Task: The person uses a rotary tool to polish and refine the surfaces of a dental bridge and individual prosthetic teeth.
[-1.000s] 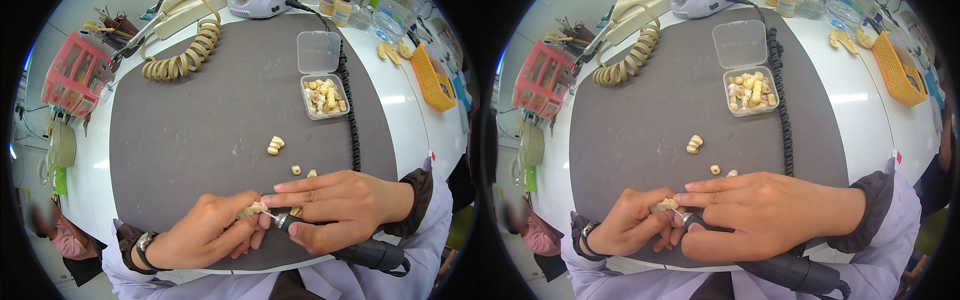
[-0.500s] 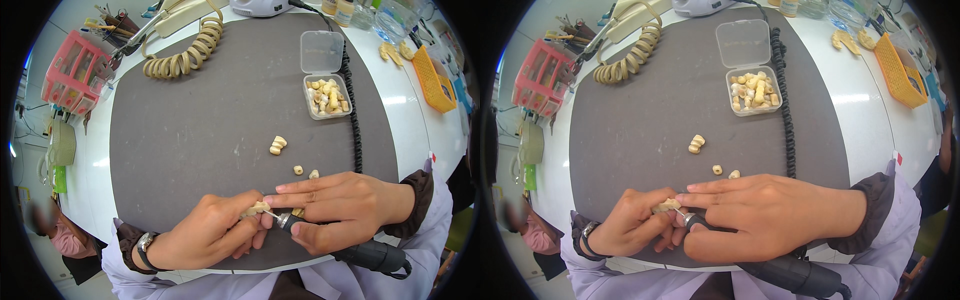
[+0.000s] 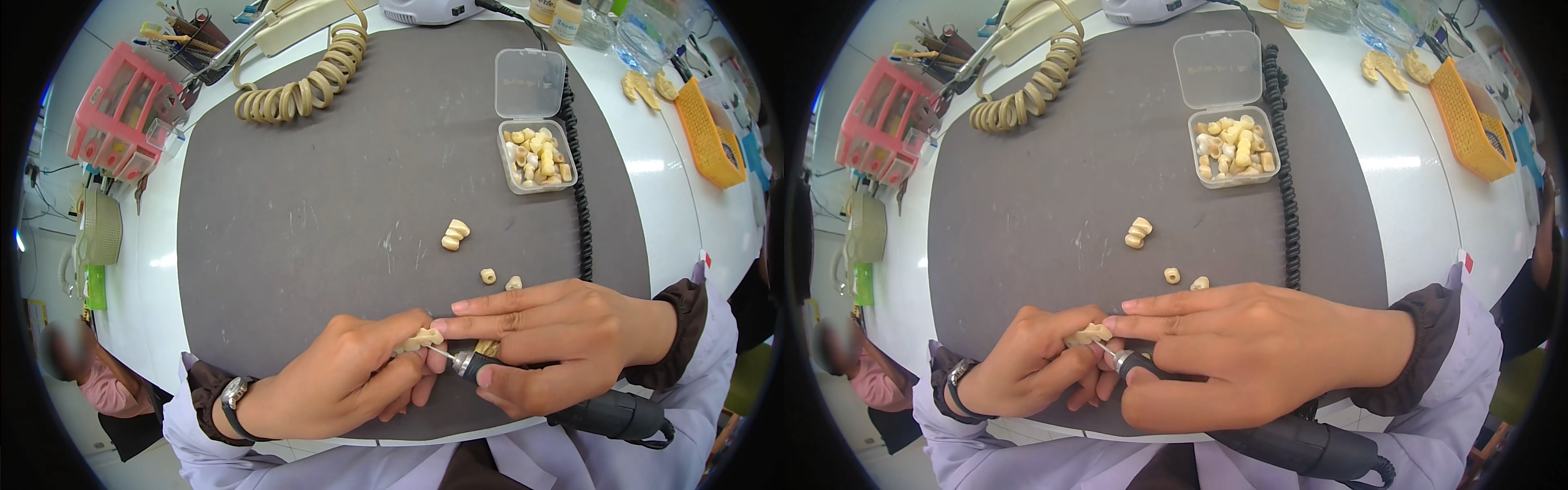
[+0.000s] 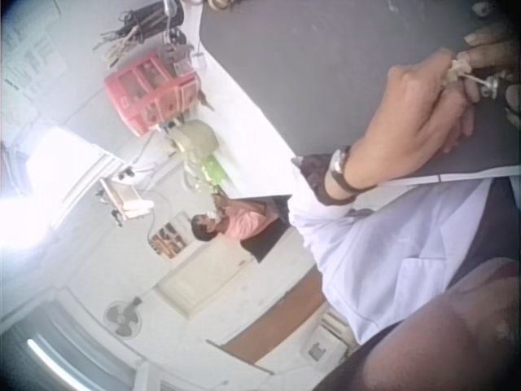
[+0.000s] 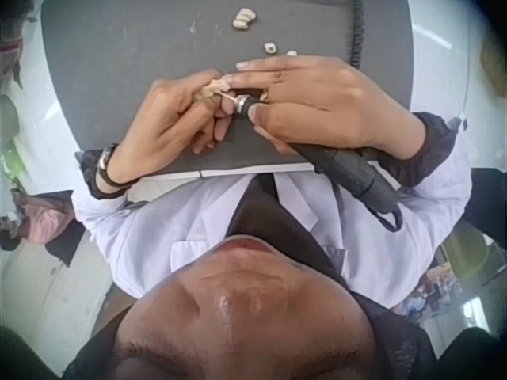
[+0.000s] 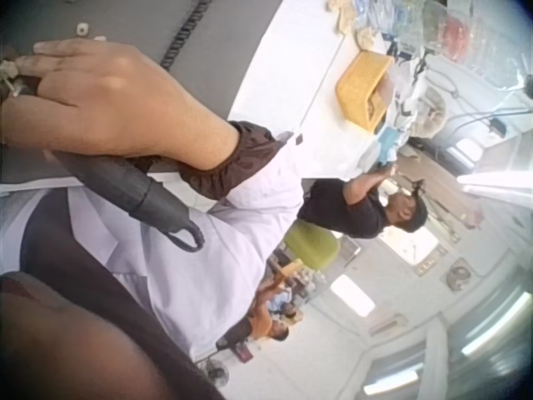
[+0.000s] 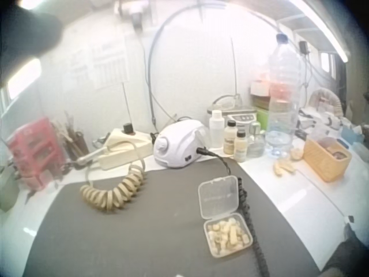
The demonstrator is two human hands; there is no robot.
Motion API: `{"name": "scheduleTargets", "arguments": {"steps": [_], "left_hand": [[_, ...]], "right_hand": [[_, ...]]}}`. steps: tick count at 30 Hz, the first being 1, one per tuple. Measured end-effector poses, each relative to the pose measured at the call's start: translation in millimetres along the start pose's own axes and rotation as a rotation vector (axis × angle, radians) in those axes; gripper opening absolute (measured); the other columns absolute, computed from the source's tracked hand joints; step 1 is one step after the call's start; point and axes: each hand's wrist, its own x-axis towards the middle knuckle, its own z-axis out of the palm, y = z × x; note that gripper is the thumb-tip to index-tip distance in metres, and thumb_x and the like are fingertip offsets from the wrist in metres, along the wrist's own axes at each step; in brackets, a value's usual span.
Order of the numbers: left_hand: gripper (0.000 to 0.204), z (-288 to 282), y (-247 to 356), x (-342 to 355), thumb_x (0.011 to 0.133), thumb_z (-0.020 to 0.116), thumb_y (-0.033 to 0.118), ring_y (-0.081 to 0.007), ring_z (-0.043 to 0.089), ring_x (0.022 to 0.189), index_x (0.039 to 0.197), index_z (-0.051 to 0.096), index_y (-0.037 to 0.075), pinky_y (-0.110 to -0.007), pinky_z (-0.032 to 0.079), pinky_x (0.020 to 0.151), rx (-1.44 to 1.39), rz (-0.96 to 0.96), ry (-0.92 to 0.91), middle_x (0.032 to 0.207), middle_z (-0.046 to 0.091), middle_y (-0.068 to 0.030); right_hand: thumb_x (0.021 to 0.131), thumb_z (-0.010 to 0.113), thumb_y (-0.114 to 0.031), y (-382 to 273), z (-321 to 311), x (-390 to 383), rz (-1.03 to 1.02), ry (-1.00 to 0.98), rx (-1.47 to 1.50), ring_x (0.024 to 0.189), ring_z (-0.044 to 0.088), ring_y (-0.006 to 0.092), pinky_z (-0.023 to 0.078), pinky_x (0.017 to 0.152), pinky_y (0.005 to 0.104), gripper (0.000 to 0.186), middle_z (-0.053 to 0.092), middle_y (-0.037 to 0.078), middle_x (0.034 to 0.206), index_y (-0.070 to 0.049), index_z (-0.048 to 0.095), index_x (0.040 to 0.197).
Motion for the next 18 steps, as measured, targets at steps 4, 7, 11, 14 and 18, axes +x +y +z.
{"name": "scheduleTargets", "arguments": {"steps": [4, 7, 11, 14, 18], "left_hand": [[0.013, 0.9, -0.3, -1.0, 0.102, 0.046, 0.009, -0.0108, 0.059, 0.051, 0.099, 0.054, 0.000, -0.026, 0.046, 0.049, -0.011, -0.015, -0.002, 0.072, 0.066, -0.0045], [0.012, 1.1, -1.5, -1.2, 0.102, 0.047, 0.010, -0.0108, 0.058, 0.051, 0.099, 0.054, 0.001, -0.026, 0.046, 0.049, -0.005, -0.008, -0.010, 0.072, 0.066, -0.0045], [0.012, 0.1, -2.7, -1.0, 0.102, 0.047, 0.010, -0.0111, 0.059, 0.051, 0.100, 0.054, 0.001, -0.026, 0.046, 0.049, 0.001, -0.016, -0.023, 0.072, 0.067, -0.0045], [0.012, -0.1, 0.6, -0.1, 0.101, 0.047, 0.009, -0.0115, 0.059, 0.050, 0.099, 0.055, 0.001, -0.027, 0.046, 0.048, -0.003, -0.033, -0.029, 0.072, 0.067, -0.0044], [0.015, -6.2, 1.6, 1.4, 0.095, 0.044, 0.001, -0.0083, 0.060, 0.053, 0.098, 0.058, -0.002, -0.023, 0.048, 0.050, -0.064, -0.055, -0.099, 0.073, 0.068, -0.0050]], "right_hand": [[0.081, 0.072, 0.002, -0.6, -4.8, 4.4, 0.024, -0.026, 0.030, 0.101, 0.073, 0.0337, 0.060, 0.091, 0.0455, 0.019, 0.059, 0.005, 0.067, -0.005, 0.057, 0.073], [0.082, 0.071, 0.003, -0.8, -3.4, 3.4, 0.025, -0.017, 0.040, 0.101, 0.073, 0.0340, 0.060, 0.091, 0.0455, 0.018, 0.059, 0.005, 0.067, -0.005, 0.058, 0.074], [0.082, 0.071, 0.003, -0.2, -3.0, 2.0, 0.026, -0.014, 0.049, 0.101, 0.073, 0.0343, 0.060, 0.091, 0.0456, 0.015, 0.061, 0.007, 0.067, -0.005, 0.059, 0.076], [0.082, 0.070, 0.003, -0.2, -2.9, 3.1, 0.024, 0.000, 0.058, 0.101, 0.073, 0.0343, 0.060, 0.091, 0.0455, 0.014, 0.062, 0.007, 0.067, -0.004, 0.060, 0.078], [0.083, 0.070, 0.003, -1.7, -5.9, 4.5, 0.029, -0.022, 0.077, 0.102, 0.073, 0.0341, 0.059, 0.092, 0.0454, 0.012, 0.062, 0.007, 0.066, -0.004, 0.061, 0.078]]}}
